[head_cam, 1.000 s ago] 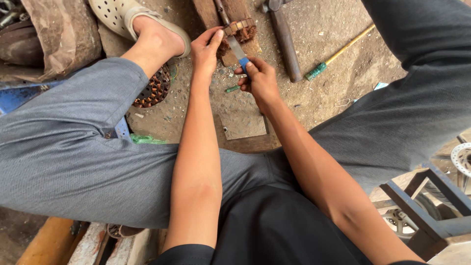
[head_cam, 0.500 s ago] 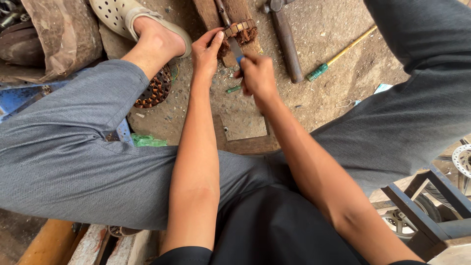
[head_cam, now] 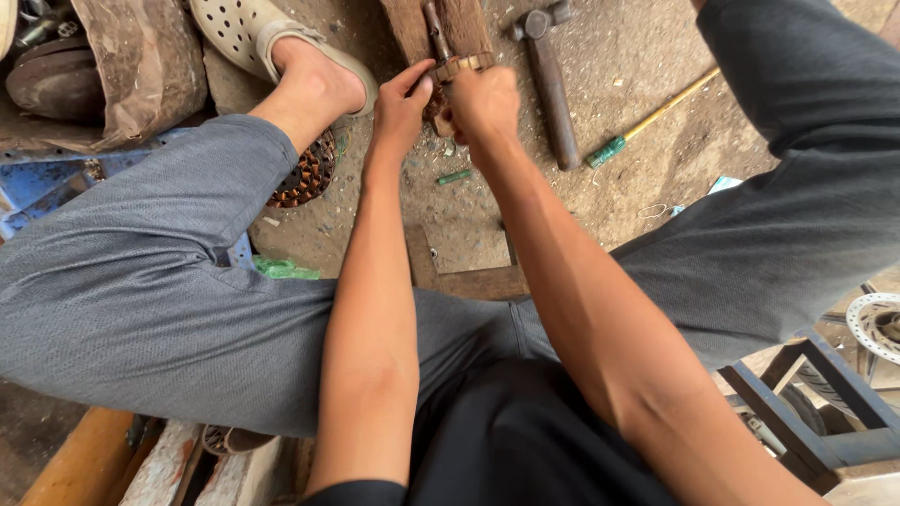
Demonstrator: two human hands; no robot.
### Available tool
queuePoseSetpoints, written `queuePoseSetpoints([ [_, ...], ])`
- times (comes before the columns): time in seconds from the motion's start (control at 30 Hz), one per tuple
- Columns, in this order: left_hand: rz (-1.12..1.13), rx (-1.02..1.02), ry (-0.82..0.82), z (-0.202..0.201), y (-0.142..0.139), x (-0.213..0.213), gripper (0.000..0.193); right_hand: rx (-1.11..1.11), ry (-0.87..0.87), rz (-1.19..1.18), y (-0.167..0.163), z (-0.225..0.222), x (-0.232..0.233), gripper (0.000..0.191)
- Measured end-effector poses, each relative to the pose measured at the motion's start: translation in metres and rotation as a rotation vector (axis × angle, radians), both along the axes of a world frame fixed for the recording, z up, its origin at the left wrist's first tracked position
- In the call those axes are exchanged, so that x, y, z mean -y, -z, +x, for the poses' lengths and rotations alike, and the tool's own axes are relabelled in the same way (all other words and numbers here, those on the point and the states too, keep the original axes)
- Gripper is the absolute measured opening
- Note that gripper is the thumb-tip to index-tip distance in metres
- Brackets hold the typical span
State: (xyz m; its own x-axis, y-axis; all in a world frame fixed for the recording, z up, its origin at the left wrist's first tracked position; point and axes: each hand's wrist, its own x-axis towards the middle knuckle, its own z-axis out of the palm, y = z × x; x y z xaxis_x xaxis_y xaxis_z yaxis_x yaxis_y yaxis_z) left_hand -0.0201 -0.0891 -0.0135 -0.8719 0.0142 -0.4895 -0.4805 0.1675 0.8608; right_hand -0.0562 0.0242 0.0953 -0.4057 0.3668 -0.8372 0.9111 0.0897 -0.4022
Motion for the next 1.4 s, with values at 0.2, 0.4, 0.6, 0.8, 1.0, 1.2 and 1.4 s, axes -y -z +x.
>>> queuePoseSetpoints([
  [0.2,-0.401,-0.282,0.444,-0.011,-0.022,0.007,0.064,-0.030,-0.148,-0.007,0.004,-0.006,0.005,0.032],
  [0.4,-0.401,-0.380,0.719,-0.025,-0.015,0.002,0.032,-0.150,-0.290,0.080,0.027,-0.017,0.000,0.039],
  [0.6,-0.471,-0.276,0.930,-0.037,-0.004,0.009,0.019,-0.462,-1.036,0.215,0.032,-0.023,-0.004,0.035],
  [0.8,-0.407,-0.372,0.962,-0.032,0.001,0.019,0.034,0.175,-0.266,-0.393,0.029,-0.013,-0.064,0.049],
  [1.0,-0.329,-0.507,0.898,-0.027,0.004,0.017,0.058,-0.010,-0.794,0.527,0.101,0.023,-0.160,0.078],
  [1.2,-0.388,-0.368,0.878,-0.030,-0.001,0.007,0.051,0.268,-0.719,0.476,0.145,0.048,-0.151,0.078],
  [1.4,-0.382,-0.266,0.959,-0.042,-0.015,0.001,0.067,0.031,-0.458,0.631,0.121,0.056,-0.130,0.052],
])
